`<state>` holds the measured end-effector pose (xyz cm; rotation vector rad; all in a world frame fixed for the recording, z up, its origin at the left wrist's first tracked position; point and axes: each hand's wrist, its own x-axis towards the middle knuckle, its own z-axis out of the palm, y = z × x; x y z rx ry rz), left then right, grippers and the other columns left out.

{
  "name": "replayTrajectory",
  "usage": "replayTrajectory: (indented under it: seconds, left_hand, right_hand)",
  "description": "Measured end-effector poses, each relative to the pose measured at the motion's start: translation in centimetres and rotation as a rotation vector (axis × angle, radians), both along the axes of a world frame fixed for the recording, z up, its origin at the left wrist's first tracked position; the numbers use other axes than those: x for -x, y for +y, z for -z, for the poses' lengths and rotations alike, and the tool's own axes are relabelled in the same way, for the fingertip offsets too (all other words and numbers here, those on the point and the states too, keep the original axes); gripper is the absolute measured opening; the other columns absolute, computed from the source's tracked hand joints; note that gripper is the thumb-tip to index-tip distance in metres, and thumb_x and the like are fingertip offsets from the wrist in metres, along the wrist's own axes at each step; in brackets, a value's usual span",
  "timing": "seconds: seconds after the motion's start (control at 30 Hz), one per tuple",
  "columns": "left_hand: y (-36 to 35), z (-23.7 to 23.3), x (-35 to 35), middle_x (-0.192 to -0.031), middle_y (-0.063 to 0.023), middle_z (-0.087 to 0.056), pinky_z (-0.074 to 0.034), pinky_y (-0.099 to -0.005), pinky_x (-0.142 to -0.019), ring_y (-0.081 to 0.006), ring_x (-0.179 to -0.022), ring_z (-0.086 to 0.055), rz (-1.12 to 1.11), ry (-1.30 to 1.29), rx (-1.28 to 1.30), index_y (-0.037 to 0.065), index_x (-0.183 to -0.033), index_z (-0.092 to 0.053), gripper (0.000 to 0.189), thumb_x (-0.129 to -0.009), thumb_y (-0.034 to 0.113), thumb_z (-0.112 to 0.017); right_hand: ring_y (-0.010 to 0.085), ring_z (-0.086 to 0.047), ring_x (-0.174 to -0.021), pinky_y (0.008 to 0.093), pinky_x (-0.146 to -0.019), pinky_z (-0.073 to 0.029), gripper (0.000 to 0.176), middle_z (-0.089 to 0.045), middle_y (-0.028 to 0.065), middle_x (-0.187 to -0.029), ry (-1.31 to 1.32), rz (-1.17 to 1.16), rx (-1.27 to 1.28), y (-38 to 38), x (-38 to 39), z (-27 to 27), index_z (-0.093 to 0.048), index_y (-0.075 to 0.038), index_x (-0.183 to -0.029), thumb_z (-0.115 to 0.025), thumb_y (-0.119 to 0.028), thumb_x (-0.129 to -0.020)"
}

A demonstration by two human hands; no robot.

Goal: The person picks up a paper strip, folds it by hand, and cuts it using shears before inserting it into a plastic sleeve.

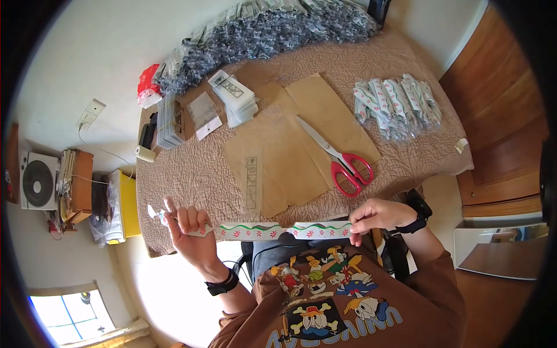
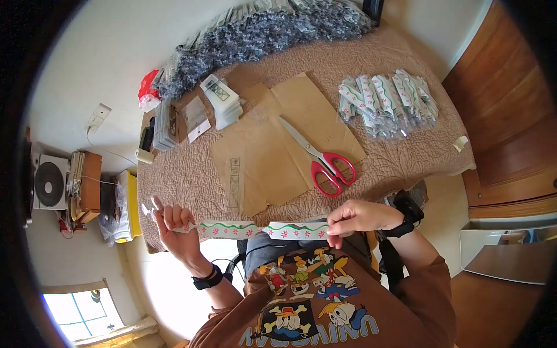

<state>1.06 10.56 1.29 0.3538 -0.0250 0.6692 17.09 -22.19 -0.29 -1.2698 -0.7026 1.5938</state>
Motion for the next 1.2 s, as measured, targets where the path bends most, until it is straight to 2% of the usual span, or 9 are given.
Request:
replayTrajectory:
  seconds: [0.13,0.53,0.67,0.77,0.8,0.87,1.03,1.13,1.2]
  left_hand:
    - [0.8,-0.4,0.6,-0.059,0.003,-0.023,-0.021,-0.0235,-0.052,-0.0084,-0.054,-0.02,-0.015,-0.051,-0.021,0.001,-0.12,-0.045,0.033,-0.094,0.019,-0.034]
    - [5.6,-2.2,4.1,-0.057,0.0035,-0.021,-0.019,-0.0233,-0.05,-0.0084,-0.052,-0.018,-0.092,-0.05,-0.203,-0.002,-0.117,-0.046,0.033,-0.093,0.019,-0.037]
    - [8.2,-3.6,5.1,-0.051,0.0037,-0.024,-0.019,-0.0231,-0.047,-0.007,-0.047,-0.019,-0.231,0.02,-0.628,-0.002,-0.118,-0.044,0.035,-0.093,0.022,-0.037]
    - [11.0,-2.4,5.7,-0.048,0.0023,-0.035,-0.022,-0.0204,-0.047,-0.0058,-0.046,-0.027,-0.605,0.605,-1.13,-0.002,-0.123,-0.04,0.042,-0.09,0.023,-0.045]
    - [11.3,-2.4,5.7,-0.048,0.0023,-0.035,-0.022,-0.0204,-0.047,-0.0058,-0.046,-0.027,-0.615,0.602,-1.128,-0.002,-0.123,-0.04,0.042,-0.09,0.023,-0.045]
    - [11.7,-3.0,5.0,-0.063,0.0005,-0.043,-0.026,-0.0196,-0.051,-0.0044,-0.055,-0.032,-0.335,0.964,-1.443,-0.007,-0.122,-0.04,0.05,-0.087,0.028,-0.051]
    - [11.8,-0.4,3.0,-0.09,-0.0083,-0.055,-0.04,-0.0221,-0.064,-0.0109,-0.072,-0.049,-0.617,1.32,-1.632,-0.005,-0.126,-0.036,0.057,-0.082,0.024,-0.059]
    - [9.4,-1.0,2.3,-0.119,-0.0148,-0.048,-0.042,-0.0328,-0.085,-0.0216,-0.099,-0.051,-1.471,1.493,-1.893,-0.001,-0.128,-0.035,0.058,-0.08,0.017,-0.061]
    - [6.0,0.8,3.6,-0.125,-0.0181,-0.045,-0.034,-0.0413,-0.095,-0.03,-0.114,-0.043,-1.042,1.238,-1.667,0.0,-0.127,-0.037,0.057,-0.078,0.014,-0.062]
  right_hand:
    - [0.0128,-0.06,-0.076,0.0242,-0.072,-0.045,0.025,-0.062,0.0083,-0.083,0.129,0.02,-0.01,0.7,-0.1,0.4,-0.057,0.006,-0.092,-0.047,-0.017,-0.09]
    - [0.0073,-0.057,-0.069,0.0203,-0.064,-0.044,0.022,-0.062,0.0035,-0.078,-0.137,-0.01,-0.023,0.6,-1.1,-2.0,-0.058,0.002,-0.094,-0.053,-0.018,-0.087]
    - [0.0046,-0.054,-0.061,0.0194,-0.056,-0.042,0.018,-0.061,0.0009,-0.072,-0.504,0.011,0.097,0.6,-3.0,-7.2,-0.059,-0.001,-0.093,-0.056,-0.017,-0.085]
    - [0.0028,-0.051,-0.055,0.019,-0.051,-0.04,0.017,-0.06,-0.0006,-0.068,-0.703,0.06,0.062,1.6,-4.5,-9.5,-0.06,-0.003,-0.09,-0.057,-0.018,-0.084]
    - [0.0028,-0.051,-0.055,0.019,-0.051,-0.04,0.017,-0.06,-0.0006,-0.068,-0.71,0.055,0.058,2.2,-5.0,-9.6,-0.06,-0.003,-0.09,-0.057,-0.018,-0.084]
    - [0.0044,-0.053,-0.056,0.0201,-0.053,-0.041,0.017,-0.059,-0.0004,-0.067,-0.688,0.04,0.076,3.9,-6.1,-8.9,-0.059,-0.003,-0.091,-0.057,-0.018,-0.084]
    - [0.0095,-0.056,-0.061,0.0231,-0.055,-0.043,0.017,-0.06,0.0027,-0.068,-0.787,0.121,-0.125,8.2,-7.1,-3.1,-0.059,-0.002,-0.093,-0.057,-0.014,-0.082]
    - [0.0137,-0.058,-0.065,0.0254,-0.057,-0.044,0.017,-0.06,0.0056,-0.072,-0.918,0.15,-0.082,9.1,-6.8,-3.0,-0.059,-0.002,-0.094,-0.058,-0.012,-0.08]
    - [0.0158,-0.058,-0.066,0.0266,-0.058,-0.044,0.018,-0.061,0.007,-0.074,-0.981,0.156,-0.042,9.4,-6.2,-2.7,-0.059,-0.002,-0.094,-0.059,-0.011,-0.079]
